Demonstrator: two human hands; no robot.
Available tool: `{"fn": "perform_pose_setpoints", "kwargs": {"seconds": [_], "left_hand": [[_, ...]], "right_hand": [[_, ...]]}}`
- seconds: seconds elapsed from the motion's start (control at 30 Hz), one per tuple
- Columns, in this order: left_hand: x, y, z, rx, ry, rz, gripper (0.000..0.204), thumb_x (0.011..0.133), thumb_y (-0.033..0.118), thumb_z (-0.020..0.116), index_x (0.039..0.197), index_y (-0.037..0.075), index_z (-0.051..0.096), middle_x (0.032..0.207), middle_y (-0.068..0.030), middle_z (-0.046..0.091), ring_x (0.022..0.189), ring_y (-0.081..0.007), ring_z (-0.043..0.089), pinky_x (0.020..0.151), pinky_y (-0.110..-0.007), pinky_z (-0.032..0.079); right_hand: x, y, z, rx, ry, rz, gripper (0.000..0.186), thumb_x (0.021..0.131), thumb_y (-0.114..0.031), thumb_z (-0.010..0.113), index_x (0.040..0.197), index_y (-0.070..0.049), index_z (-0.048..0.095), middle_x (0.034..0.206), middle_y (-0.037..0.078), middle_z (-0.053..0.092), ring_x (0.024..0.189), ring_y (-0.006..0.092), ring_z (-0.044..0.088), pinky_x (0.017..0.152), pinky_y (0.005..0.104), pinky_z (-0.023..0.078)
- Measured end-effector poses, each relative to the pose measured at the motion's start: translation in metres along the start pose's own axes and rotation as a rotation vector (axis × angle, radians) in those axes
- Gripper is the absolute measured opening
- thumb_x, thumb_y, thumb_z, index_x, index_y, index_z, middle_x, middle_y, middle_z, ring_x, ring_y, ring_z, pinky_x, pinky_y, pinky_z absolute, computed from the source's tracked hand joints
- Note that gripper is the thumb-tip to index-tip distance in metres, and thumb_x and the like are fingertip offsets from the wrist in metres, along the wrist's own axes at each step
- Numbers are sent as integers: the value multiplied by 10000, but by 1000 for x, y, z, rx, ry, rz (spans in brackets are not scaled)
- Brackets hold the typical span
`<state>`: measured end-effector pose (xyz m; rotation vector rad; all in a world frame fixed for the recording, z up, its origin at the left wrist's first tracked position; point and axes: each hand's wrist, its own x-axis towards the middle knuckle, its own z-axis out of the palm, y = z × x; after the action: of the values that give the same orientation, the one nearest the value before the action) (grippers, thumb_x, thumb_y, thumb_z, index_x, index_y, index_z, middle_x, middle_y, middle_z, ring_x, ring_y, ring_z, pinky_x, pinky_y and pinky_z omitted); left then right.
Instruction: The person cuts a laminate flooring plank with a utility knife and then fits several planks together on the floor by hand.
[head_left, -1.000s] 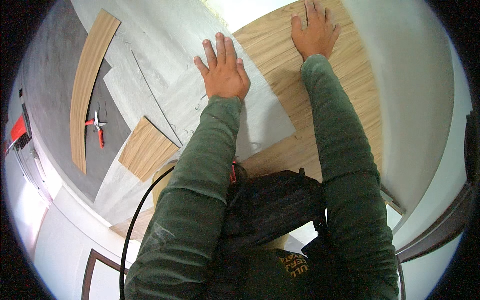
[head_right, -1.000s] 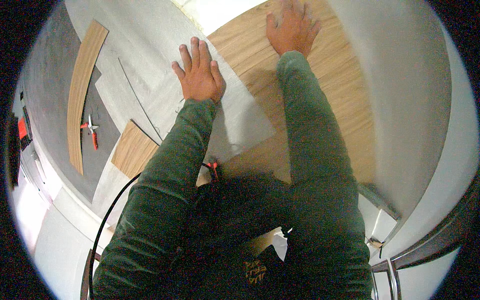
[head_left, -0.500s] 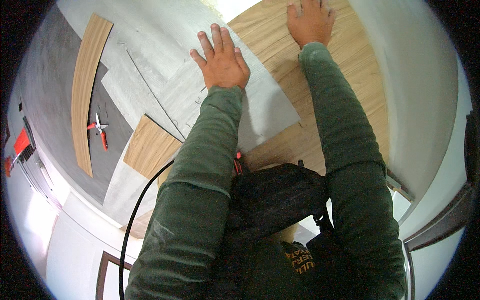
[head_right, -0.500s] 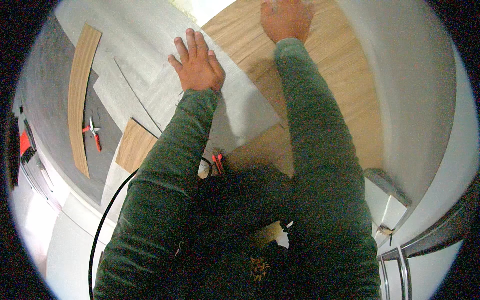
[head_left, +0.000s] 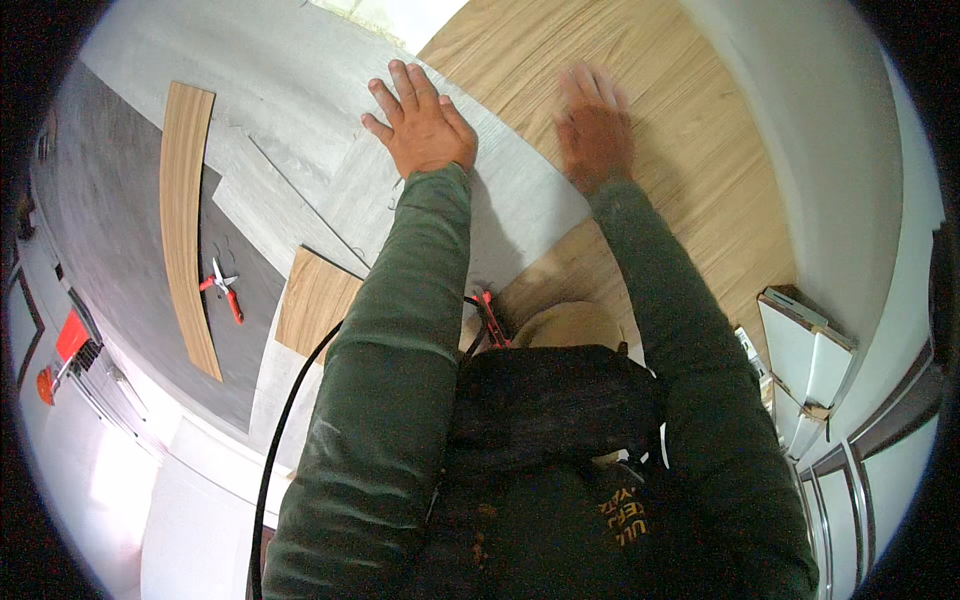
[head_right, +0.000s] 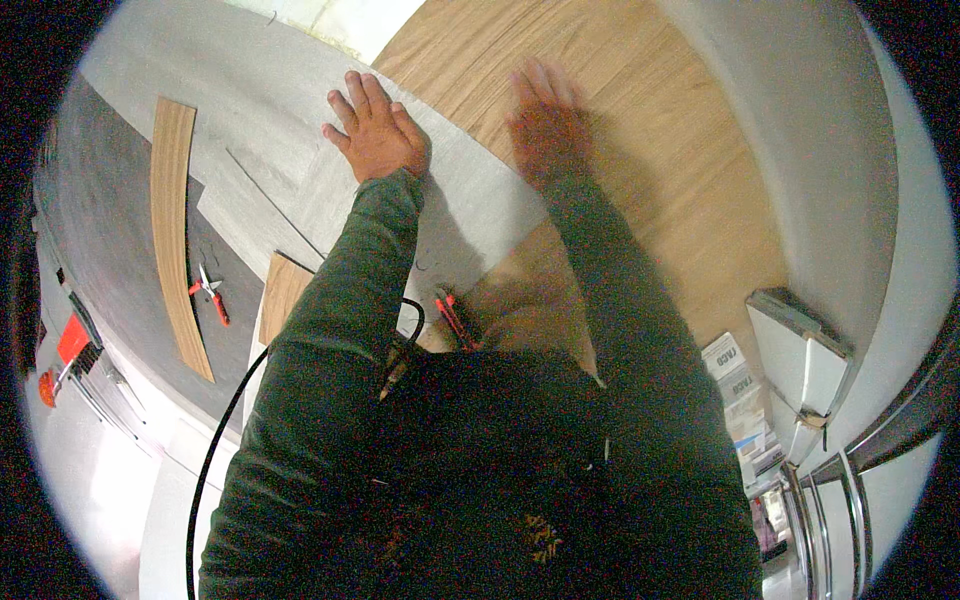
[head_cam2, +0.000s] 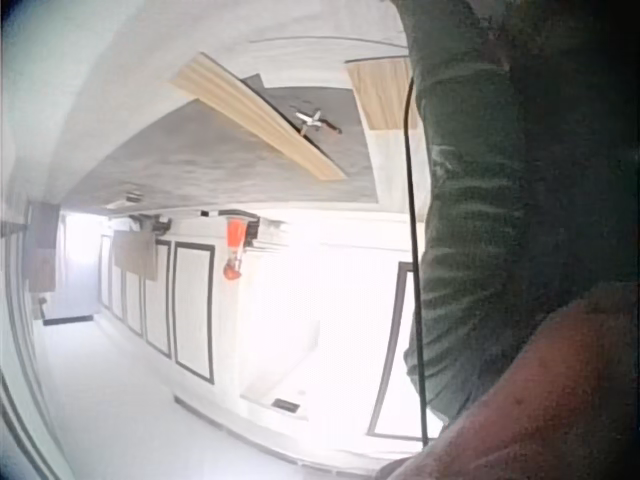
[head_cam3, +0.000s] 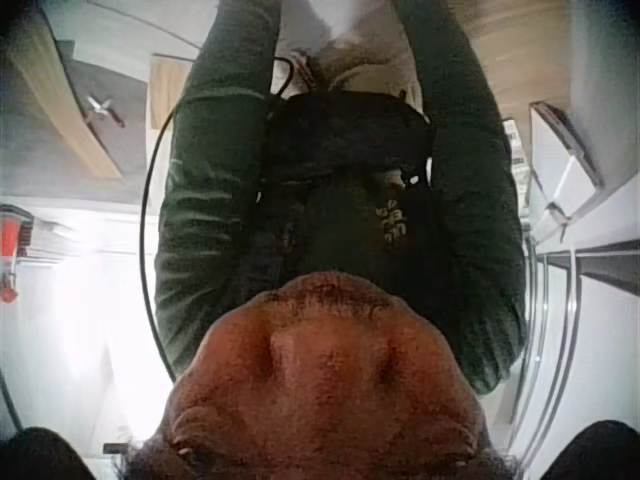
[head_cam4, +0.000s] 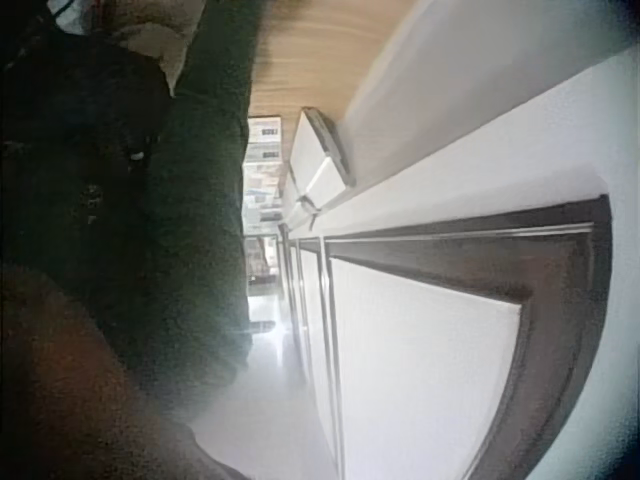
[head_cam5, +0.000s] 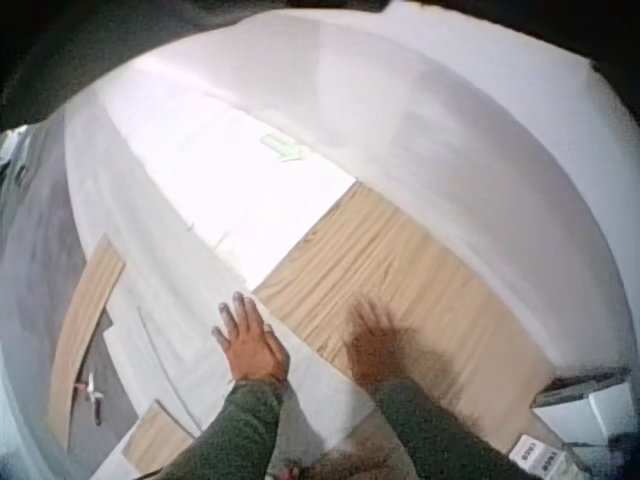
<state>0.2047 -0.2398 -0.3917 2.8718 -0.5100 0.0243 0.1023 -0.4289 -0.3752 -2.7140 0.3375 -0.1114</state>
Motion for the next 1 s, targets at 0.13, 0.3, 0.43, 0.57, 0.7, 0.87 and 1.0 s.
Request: {"fn": "perform_pose_setpoints", "kwargs": {"seconds": [0.13, 0.3, 0.43, 0.57, 0.7, 0.87, 1.0], "left_hand": [[1, 5, -3, 1, -28, 1, 600, 940, 262, 343, 1472, -16, 328, 1595, -178, 216, 1465, -458, 117, 1128, -673, 80], [1, 9, -8, -5, -93, -23, 621, 948, 268, 308, 1496, -24, 293, 1601, -185, 197, 1476, -453, 67, 1154, -646, 24], [2, 12, -6, -19, -72, -16, 618, 942, 264, 321, 1488, -25, 309, 1597, -188, 210, 1475, -454, 72, 1152, -646, 37], [2, 9, -5, 10, -66, -16, 615, 936, 260, 327, 1481, -24, 321, 1593, -187, 222, 1473, -456, 84, 1150, -648, 63], [1, 9, -3, 20, -45, -4, 610, 934, 269, 332, 1470, -23, 338, 1592, -186, 226, 1470, -459, 103, 1138, -667, 90], [3, 0, -1, -128, 31, 1, 543, 937, 242, 379, 1402, -34, 434, 1513, -208, 361, 1426, -446, 234, 1137, -639, 156], [43, 10, -18, -405, 82, -6, 488, 923, 201, 496, 1340, -51, 499, 1375, -235, 491, 1302, -418, 401, 1115, -525, 306]], "right_hand": [[-87, 13, -11, -160, 43, 170, 494, 942, -265, 484, 1404, -92, 481, 1495, 122, 424, 1405, 371, 337, 1155, 539, 217], [-95, 15, -13, -118, 100, 198, 513, 927, -307, 510, 1401, -113, 488, 1489, 93, 437, 1399, 341, 352, 1154, 539, 213], [-96, 19, -10, -112, 139, 207, 535, 875, -292, 584, 1378, -128, 505, 1462, 77, 468, 1365, 331, 393, 1132, 547, 249], [-95, 17, -9, -90, 153, 210, 524, 859, -261, 620, 1354, -123, 523, 1453, 73, 476, 1358, 331, 402, 1126, 542, 267], [-95, 20, -11, -51, 164, 199, 513, 872, -250, 620, 1359, -122, 518, 1469, 66, 458, 1365, 325, 394, 1128, 541, 267], [-92, 17, -19, -65, 85, 267, 512, 853, -239, 636, 1339, -119, 528, 1476, 42, 442, 1367, 316, 383, 1127, 554, 264], [-91, 16, -20, -38, 61, 290, 521, 854, -243, 637, 1351, -132, 523, 1483, 28, 430, 1373, 312, 371, 1137, 550, 249]]}}
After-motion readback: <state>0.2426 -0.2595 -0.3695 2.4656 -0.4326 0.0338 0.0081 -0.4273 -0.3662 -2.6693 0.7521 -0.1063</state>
